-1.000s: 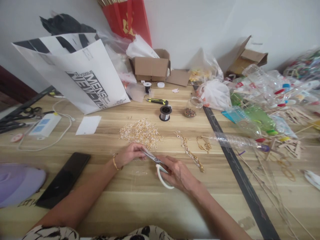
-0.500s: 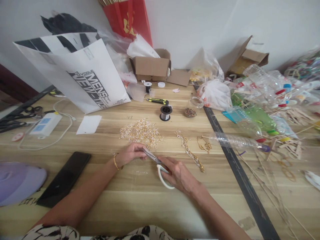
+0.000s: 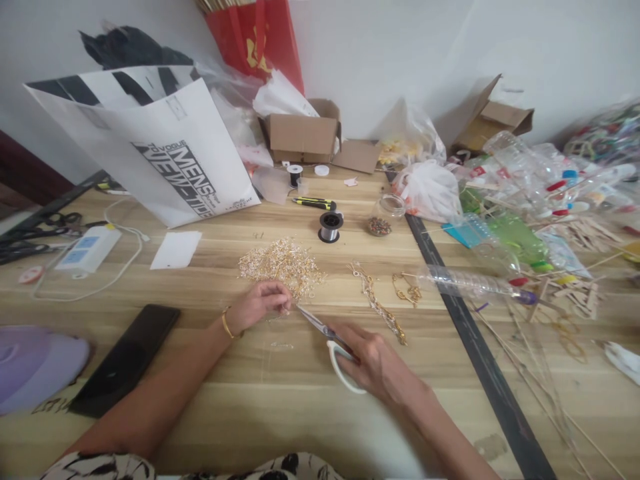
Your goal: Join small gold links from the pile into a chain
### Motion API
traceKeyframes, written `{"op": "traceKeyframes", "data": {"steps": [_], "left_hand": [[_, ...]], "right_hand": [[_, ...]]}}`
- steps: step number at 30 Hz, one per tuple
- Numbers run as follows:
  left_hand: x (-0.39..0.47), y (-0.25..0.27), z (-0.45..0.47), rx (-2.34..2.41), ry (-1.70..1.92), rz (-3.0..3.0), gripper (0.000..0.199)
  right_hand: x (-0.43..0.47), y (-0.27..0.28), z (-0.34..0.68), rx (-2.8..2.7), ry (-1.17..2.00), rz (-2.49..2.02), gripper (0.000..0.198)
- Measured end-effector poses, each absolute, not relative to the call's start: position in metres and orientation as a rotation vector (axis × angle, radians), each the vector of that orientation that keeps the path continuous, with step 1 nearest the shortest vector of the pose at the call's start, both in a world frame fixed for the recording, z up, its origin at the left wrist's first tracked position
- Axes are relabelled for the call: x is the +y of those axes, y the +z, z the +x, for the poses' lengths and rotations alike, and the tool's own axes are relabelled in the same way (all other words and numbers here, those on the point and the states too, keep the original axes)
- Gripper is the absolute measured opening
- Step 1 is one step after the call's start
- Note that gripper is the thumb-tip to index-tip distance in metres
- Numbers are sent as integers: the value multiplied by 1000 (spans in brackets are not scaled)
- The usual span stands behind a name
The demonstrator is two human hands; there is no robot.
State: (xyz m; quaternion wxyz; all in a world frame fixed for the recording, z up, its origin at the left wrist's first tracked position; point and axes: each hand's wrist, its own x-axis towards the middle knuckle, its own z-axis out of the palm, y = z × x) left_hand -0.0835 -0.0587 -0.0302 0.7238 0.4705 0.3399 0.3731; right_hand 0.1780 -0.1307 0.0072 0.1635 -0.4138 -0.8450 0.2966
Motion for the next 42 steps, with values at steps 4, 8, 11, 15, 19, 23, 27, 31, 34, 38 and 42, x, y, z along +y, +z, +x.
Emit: {"op": "traceKeyframes", "data": {"steps": [4,8,11,15,19,23,27,31,34,38,42], "left_hand": [[-56,-29,-87,718,955,900,17],[-55,-24,-88,743,994,877,17],[-55,-23,-87,762,995,879,19],[-56,-24,-85,795,1007,891,20],[-59,-23,-81,793,995,958,19],[-64,-20,-76,818,966,1056,19],[-68,-18,-73,877,981,1133,21],[-69,-17,-71,957,1037,1195,23],[-68,-16,-71,1002,1059,1201,25],[-65,-17,-73,1032,1029,1175,26],[-63,-18,-76,1009,989,1153,23]], "right_hand": [[-143,7,181,-2610,748,-1178,39],[-151,5,174,-2793,481,-1144,35],[-153,11,167,-2867,350,-1200,26],[-151,22,163,-2853,372,-1199,23],[-135,26,155,-2698,581,-1204,20],[-106,17,135,-2319,932,-1139,34],[-82,-6,109,-2007,1164,-1150,31],[-74,-23,92,-1781,1336,-1099,18],[-75,-27,89,-1632,1496,-1063,24],[-76,-28,92,-1516,1614,-1047,32],[-75,-33,96,-1432,1635,-1034,34]]}}
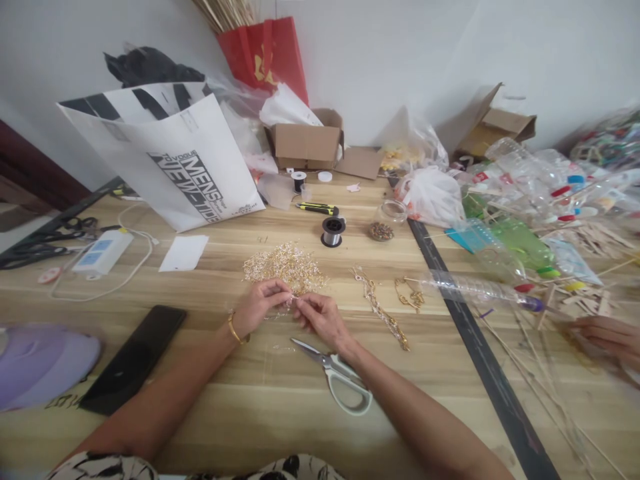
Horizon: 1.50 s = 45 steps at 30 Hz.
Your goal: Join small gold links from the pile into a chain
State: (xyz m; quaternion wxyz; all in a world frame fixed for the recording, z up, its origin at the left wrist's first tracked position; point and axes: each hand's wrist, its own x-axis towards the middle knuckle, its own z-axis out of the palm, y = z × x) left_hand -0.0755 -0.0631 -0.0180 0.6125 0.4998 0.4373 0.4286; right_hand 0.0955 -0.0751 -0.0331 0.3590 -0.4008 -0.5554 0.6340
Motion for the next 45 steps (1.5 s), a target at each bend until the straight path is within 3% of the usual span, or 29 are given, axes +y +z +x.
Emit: {"op": "traceKeyframes", "data": {"steps": [13,29,45], "left_hand": [[-62,-26,-81,902,901,1185,21],[-61,-18,-85,925,670,1401,24],[-61,-10,-87,1153,277,2065,33]], "right_hand": [[-73,-39,101,-1473,1420,-1010,25],[-64,14,130,-2624,620,-1443,13],[-79,-1,154,-2433,759,-1262,15]]}}
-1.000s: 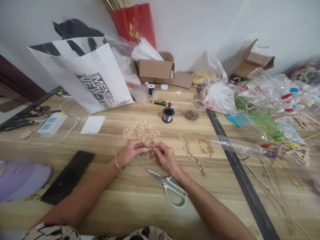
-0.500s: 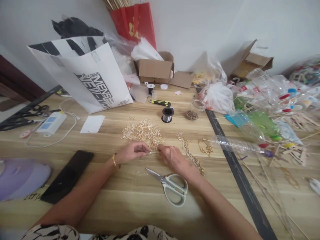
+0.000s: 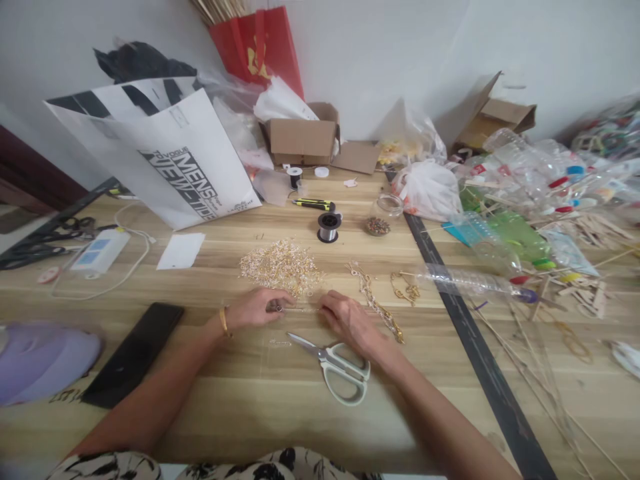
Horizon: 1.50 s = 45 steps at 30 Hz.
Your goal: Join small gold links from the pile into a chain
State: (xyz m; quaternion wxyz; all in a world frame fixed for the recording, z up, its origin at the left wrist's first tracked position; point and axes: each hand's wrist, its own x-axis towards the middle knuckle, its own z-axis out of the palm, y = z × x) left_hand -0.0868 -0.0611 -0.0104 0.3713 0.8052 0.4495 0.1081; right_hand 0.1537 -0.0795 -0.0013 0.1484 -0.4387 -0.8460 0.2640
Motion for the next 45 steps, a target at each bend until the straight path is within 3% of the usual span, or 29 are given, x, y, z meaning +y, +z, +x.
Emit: {"op": "traceKeyframes", "data": {"steps": [6,18,45], "left_hand": [[-59,-4,-96,1200,194,2154,33],[-51,8,-116,1287,169,2097,11],[-38,3,-167,1244,277,1798,29]], "right_hand": [[-80,-7,154,-2423,773,-1289,14],[-81,-18,153,-2417,765,-1184,17],[-94,-30,135,-2514,611,-1066,23]]}}
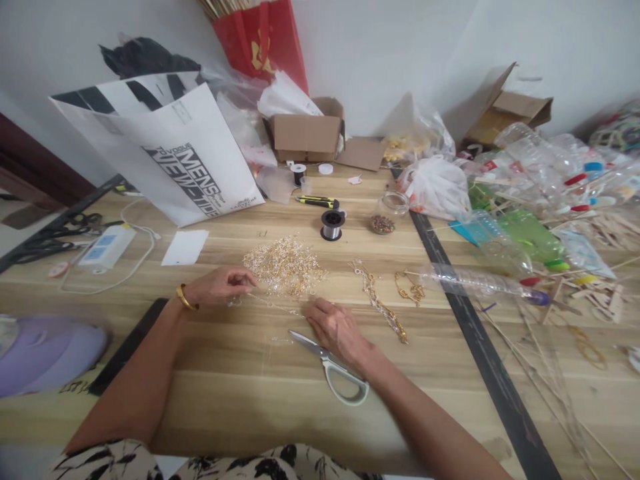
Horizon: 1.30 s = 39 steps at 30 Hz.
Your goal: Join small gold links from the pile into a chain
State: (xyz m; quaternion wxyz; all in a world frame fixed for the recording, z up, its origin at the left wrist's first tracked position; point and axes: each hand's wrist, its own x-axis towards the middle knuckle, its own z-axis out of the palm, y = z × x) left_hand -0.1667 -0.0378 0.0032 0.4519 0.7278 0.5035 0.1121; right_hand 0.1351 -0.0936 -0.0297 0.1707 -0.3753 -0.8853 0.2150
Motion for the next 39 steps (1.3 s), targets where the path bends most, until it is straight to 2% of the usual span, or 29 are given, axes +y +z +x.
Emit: {"op": "traceKeyframes", "data": {"steps": [5,14,18,23,25,30,33,39], "left_hand": [[-36,-2,-166,1261,335,1809,25],[-41,8,-157,1419,106,2071,15],[-45,13,-143,1529,286,2132,13],[-57,12,-108,1265,467,1980,13],[-63,9,-93,1163,482,1903,14],[-74,-10,-67,941,507,1675,37],[-77,-22,-60,882,558,1592,39],[-77,-27,-58,1075,582,1642,10]], "right_hand": [[-93,-30,136,-2507,636,-1037,24],[-93,-34,136,-2463,659,-966,20],[-93,-33,135,-2463,651,-954,19],[-94,-32,133,-2446,620,-943,20],[-94,-33,133,-2435,604,-943,21],[-94,-32,132,-2402,603,-900,20],[-95,-29,132,-2401,621,-918,21],[-96,-29,132,-2402,616,-951,20]]}}
